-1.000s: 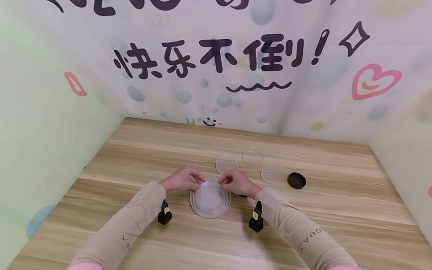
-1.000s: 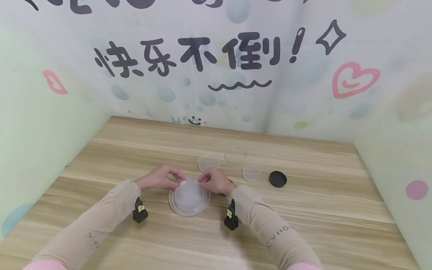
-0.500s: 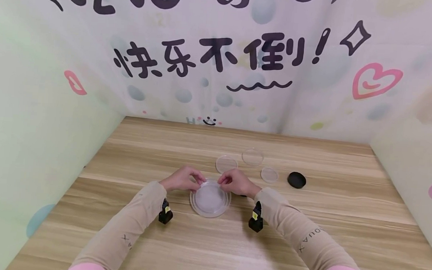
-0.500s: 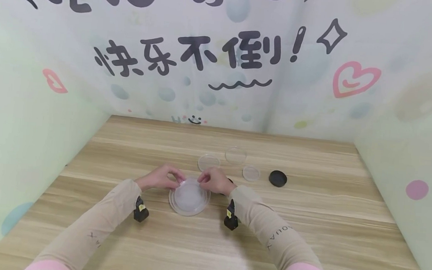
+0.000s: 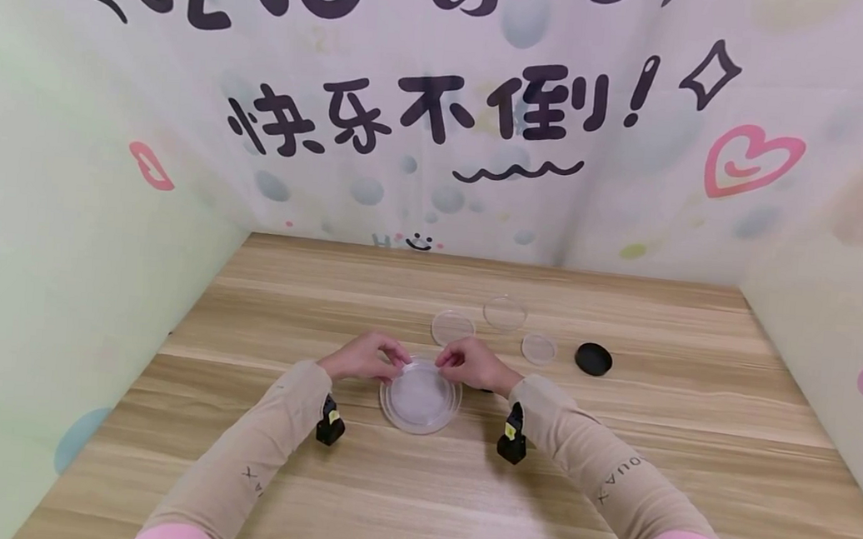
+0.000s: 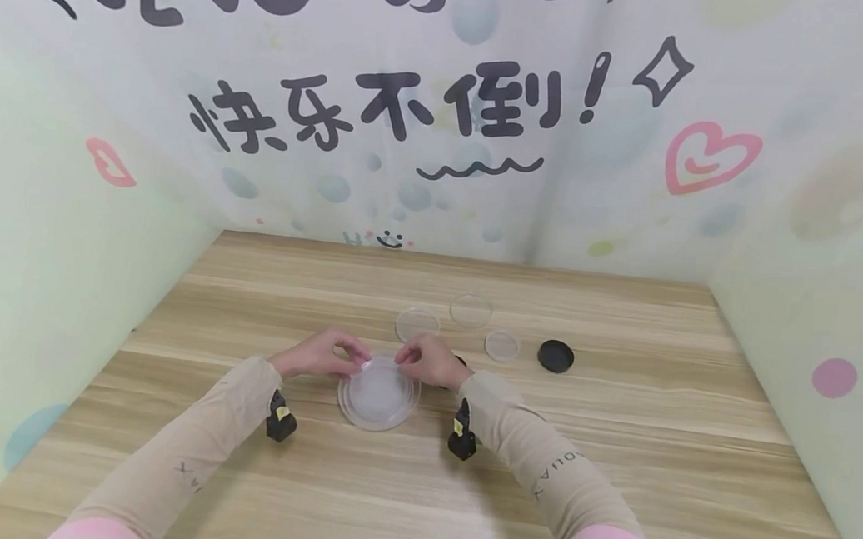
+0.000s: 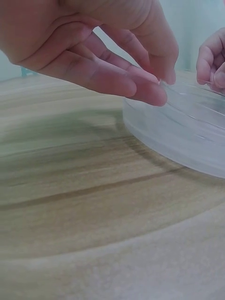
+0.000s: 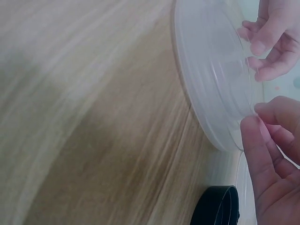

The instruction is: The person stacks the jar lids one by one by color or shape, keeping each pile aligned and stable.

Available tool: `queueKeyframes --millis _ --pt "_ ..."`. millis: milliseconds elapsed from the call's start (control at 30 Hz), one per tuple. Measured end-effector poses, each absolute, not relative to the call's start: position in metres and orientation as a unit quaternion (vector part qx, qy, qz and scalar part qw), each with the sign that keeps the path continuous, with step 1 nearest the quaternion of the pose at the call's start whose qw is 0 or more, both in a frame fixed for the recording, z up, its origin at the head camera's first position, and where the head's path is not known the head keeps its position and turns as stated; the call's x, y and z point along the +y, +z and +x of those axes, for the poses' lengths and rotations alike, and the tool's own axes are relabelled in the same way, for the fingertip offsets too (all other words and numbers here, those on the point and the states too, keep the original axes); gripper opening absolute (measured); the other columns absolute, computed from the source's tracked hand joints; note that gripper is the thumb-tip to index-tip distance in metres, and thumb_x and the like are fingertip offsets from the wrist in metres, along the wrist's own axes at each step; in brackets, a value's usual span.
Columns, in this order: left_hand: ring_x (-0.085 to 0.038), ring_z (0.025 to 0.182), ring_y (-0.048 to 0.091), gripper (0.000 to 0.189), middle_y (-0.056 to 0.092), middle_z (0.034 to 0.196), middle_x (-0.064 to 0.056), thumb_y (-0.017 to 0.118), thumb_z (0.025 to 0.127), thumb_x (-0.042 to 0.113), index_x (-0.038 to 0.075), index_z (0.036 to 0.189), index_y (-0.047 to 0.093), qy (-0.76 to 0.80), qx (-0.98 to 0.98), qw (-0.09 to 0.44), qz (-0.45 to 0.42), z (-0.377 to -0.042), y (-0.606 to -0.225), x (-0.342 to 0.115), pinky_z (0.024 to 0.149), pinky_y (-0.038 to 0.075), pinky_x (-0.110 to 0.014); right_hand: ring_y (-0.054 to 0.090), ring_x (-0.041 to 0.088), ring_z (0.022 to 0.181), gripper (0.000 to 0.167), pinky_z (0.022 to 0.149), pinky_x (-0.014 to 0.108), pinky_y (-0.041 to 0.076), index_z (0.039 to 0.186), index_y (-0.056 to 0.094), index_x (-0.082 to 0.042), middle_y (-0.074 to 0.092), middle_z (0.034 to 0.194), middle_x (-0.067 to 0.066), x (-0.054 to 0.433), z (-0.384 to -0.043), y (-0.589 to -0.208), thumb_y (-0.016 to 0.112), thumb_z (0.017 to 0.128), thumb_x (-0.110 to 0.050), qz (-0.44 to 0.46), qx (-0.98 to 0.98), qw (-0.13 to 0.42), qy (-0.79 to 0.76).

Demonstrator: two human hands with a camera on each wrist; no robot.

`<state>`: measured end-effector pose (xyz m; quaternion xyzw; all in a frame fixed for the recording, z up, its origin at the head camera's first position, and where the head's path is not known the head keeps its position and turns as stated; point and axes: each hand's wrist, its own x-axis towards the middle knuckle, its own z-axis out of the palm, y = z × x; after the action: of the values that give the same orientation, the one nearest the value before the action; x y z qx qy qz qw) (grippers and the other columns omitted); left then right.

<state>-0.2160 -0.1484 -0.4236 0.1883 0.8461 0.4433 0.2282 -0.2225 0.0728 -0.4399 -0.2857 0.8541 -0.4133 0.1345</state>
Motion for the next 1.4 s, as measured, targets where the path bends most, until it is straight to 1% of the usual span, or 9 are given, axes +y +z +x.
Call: queueKeyframes --millis 200,467,600,767,1000,1133,1233,1333,1400 --pt "-0.012 0.061 0.058 0.020 0.059 0.083 -0.010 0.062 0.080 0.001 -0.006 0.098 0.062 0.446 0.845 0.235 0.179 -0.216 -0.422 -0.148 0.059 0.052 -0.027 0.055 0.011 0.059 0.009 0.053 0.020 0.048 0.087 0.063 0.006 0.063 0.075 0.010 0.074 -0.221 -0.438 0.059 0.081 0.001 -0.276 0.850 0.140 -0.427" --pt "-0.014 0.062 0.059 0.021 0.060 0.084 -0.009 0.059 0.081 0.002 -0.003 0.101 0.062 0.445 0.854 0.226 0.145 -0.218 -0.420 -0.146 0.061 0.053 -0.030 0.059 0.018 0.062 0.012 0.053 0.024 0.050 0.089 0.063 0.007 0.063 0.076 0.012 0.076 -0.219 -0.434 0.058 0.083 -0.002 -0.256 0.844 0.151 -0.446" --pt "-0.013 0.062 0.058 0.023 0.058 0.083 -0.007 0.059 0.081 0.004 -0.003 0.103 0.062 0.435 0.864 0.202 0.153 -0.221 -0.419 -0.144 0.061 0.052 -0.032 0.058 0.017 0.062 0.014 0.055 0.027 0.051 0.089 0.063 0.006 0.062 0.074 0.013 0.080 -0.221 -0.434 0.057 0.084 -0.005 -0.243 0.842 0.158 -0.455" --pt "-0.015 0.062 0.060 0.023 0.060 0.081 -0.007 0.060 0.081 0.006 -0.004 0.101 0.062 0.432 0.873 0.156 0.164 -0.220 -0.417 -0.135 0.060 0.052 -0.031 0.054 0.014 0.061 0.017 0.056 0.029 0.051 0.093 0.061 0.009 0.060 0.071 0.014 0.089 -0.219 -0.433 0.054 0.085 -0.005 -0.233 0.831 0.170 -0.475" --pt "-0.020 0.063 0.061 0.018 0.060 0.081 -0.006 0.061 0.081 0.006 -0.002 0.096 0.063 0.422 0.886 0.092 0.169 -0.221 -0.415 -0.120 0.055 0.050 -0.025 0.060 0.024 0.073 0.023 0.063 0.030 0.053 0.100 0.058 0.010 0.059 0.089 0.021 0.108 -0.217 -0.428 0.054 0.087 -0.008 -0.179 0.824 0.180 -0.507" --pt "-0.023 0.064 0.061 0.016 0.061 0.080 -0.007 0.062 0.081 0.006 -0.002 0.095 0.064 0.421 0.886 0.075 0.178 -0.222 -0.413 -0.112 0.055 0.049 -0.023 0.061 0.026 0.074 0.024 0.064 0.029 0.052 0.101 0.058 0.011 0.060 0.088 0.022 0.117 -0.218 -0.425 0.054 0.087 -0.008 -0.166 0.827 0.171 -0.509" --pt "-0.020 0.063 0.061 0.016 0.061 0.079 -0.008 0.062 0.080 0.005 -0.003 0.094 0.064 0.417 0.886 0.067 0.190 -0.222 -0.411 -0.105 0.055 0.049 -0.020 0.061 0.026 0.073 0.024 0.062 0.029 0.053 0.099 0.058 0.012 0.061 0.085 0.022 0.122 -0.219 -0.424 0.054 0.086 -0.008 -0.166 0.830 0.162 -0.508" --pt "-0.014 0.061 0.059 0.017 0.061 0.079 -0.007 0.061 0.080 0.005 -0.004 0.094 0.064 0.415 0.886 0.062 0.200 -0.224 -0.410 -0.099 0.055 0.049 -0.018 0.061 0.023 0.070 0.024 0.061 0.029 0.053 0.098 0.058 0.013 0.062 0.084 0.022 0.126 -0.218 -0.421 0.055 0.086 -0.007 -0.167 0.832 0.154 -0.506" --pt "-0.012 0.061 0.059 0.016 0.062 0.079 -0.008 0.061 0.080 0.004 -0.003 0.094 0.064 0.412 0.886 0.060 0.202 -0.225 -0.410 -0.094 0.055 0.048 -0.018 0.061 0.025 0.070 0.023 0.062 0.033 0.053 0.097 0.057 0.014 0.061 0.083 0.023 0.127 -0.214 -0.412 0.054 0.086 -0.006 -0.166 0.836 0.149 -0.502"
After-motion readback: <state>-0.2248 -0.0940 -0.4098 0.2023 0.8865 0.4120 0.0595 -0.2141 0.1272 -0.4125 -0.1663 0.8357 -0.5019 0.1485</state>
